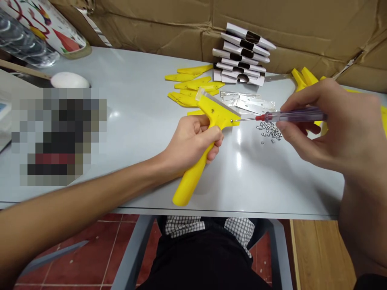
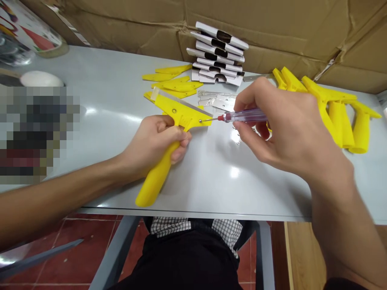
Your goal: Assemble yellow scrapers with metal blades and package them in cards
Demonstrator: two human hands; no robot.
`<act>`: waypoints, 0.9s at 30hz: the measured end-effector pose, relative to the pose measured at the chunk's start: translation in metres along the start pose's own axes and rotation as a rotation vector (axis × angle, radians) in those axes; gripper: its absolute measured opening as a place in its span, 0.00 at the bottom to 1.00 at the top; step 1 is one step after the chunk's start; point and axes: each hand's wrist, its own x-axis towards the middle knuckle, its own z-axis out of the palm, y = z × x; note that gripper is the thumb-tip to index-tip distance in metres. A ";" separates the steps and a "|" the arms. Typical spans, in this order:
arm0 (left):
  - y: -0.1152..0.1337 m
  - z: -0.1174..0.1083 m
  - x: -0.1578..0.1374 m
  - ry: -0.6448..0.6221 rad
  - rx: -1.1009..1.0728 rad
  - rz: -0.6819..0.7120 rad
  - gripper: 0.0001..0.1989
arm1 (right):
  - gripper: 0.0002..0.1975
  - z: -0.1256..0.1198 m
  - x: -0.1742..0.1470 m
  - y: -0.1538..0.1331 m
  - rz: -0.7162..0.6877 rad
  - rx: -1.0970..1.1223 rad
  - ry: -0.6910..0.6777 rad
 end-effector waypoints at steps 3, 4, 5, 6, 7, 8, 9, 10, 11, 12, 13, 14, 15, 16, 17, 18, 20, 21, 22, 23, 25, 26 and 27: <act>0.000 0.000 0.000 0.002 -0.011 -0.004 0.08 | 0.08 0.000 0.000 0.002 0.002 -0.057 0.015; 0.000 0.000 0.000 0.002 -0.014 -0.003 0.08 | 0.09 0.000 0.000 0.002 -0.001 -0.065 0.010; 0.000 0.001 0.000 0.001 -0.016 -0.003 0.09 | 0.09 0.000 -0.001 0.002 -0.003 -0.061 -0.002; 0.000 0.001 0.000 0.002 -0.018 0.000 0.09 | 0.10 -0.001 -0.001 0.001 -0.001 -0.046 -0.012; 0.000 0.001 0.000 0.002 -0.020 0.002 0.09 | 0.10 -0.001 -0.001 0.000 0.000 -0.025 -0.021; 0.000 0.000 0.000 0.003 -0.022 0.004 0.09 | 0.10 -0.001 -0.001 -0.001 0.004 -0.004 -0.027; -0.001 0.000 0.000 0.003 -0.022 0.005 0.09 | 0.10 -0.001 -0.001 -0.002 0.012 0.010 -0.029; -0.001 0.000 0.001 0.003 -0.022 0.005 0.09 | 0.09 -0.001 -0.001 -0.002 0.018 0.009 -0.027; -0.001 0.000 0.001 0.003 -0.022 0.003 0.09 | 0.07 -0.001 -0.001 -0.002 0.023 -0.011 -0.019; -0.001 0.000 0.001 0.002 -0.022 0.002 0.09 | 0.06 -0.001 -0.001 -0.002 0.026 -0.039 -0.012; -0.002 0.000 0.001 0.000 -0.023 0.001 0.09 | 0.06 -0.001 -0.001 -0.002 0.026 -0.064 -0.007; -0.002 -0.001 0.001 -0.003 -0.025 0.003 0.09 | 0.07 -0.001 -0.001 -0.001 0.028 -0.077 -0.007; -0.002 -0.001 0.001 -0.005 -0.026 0.003 0.09 | 0.09 -0.001 -0.001 -0.001 0.029 -0.071 -0.016; -0.002 -0.001 0.001 -0.006 -0.026 0.003 0.09 | 0.10 -0.001 -0.001 0.000 0.033 -0.049 -0.029; -0.002 -0.001 0.001 -0.004 -0.024 0.002 0.09 | 0.12 -0.001 -0.001 0.000 0.035 -0.022 -0.037; -0.002 -0.001 0.001 -0.001 -0.023 0.002 0.08 | 0.12 -0.001 -0.002 -0.001 0.035 0.000 -0.044; -0.001 0.000 0.001 0.007 -0.022 0.000 0.08 | 0.11 -0.001 -0.003 -0.001 0.033 0.001 -0.041; 0.000 0.000 0.001 0.009 -0.025 -0.001 0.08 | 0.10 -0.001 -0.003 -0.001 0.029 -0.014 -0.031; 0.000 0.001 0.001 0.010 -0.029 -0.001 0.08 | 0.09 0.000 -0.004 0.000 0.025 -0.031 -0.022; 0.001 0.001 0.001 0.009 -0.033 -0.002 0.09 | 0.09 0.000 -0.004 0.000 0.020 -0.046 -0.010; 0.001 0.001 0.001 0.009 -0.037 0.001 0.09 | 0.08 0.001 -0.003 0.002 0.005 -0.069 0.018; 0.001 0.001 0.001 0.009 -0.036 0.006 0.09 | 0.09 0.001 -0.003 0.002 -0.005 -0.069 0.022; 0.000 0.001 0.001 0.009 -0.034 0.012 0.09 | 0.10 0.001 -0.002 0.002 -0.011 -0.060 0.018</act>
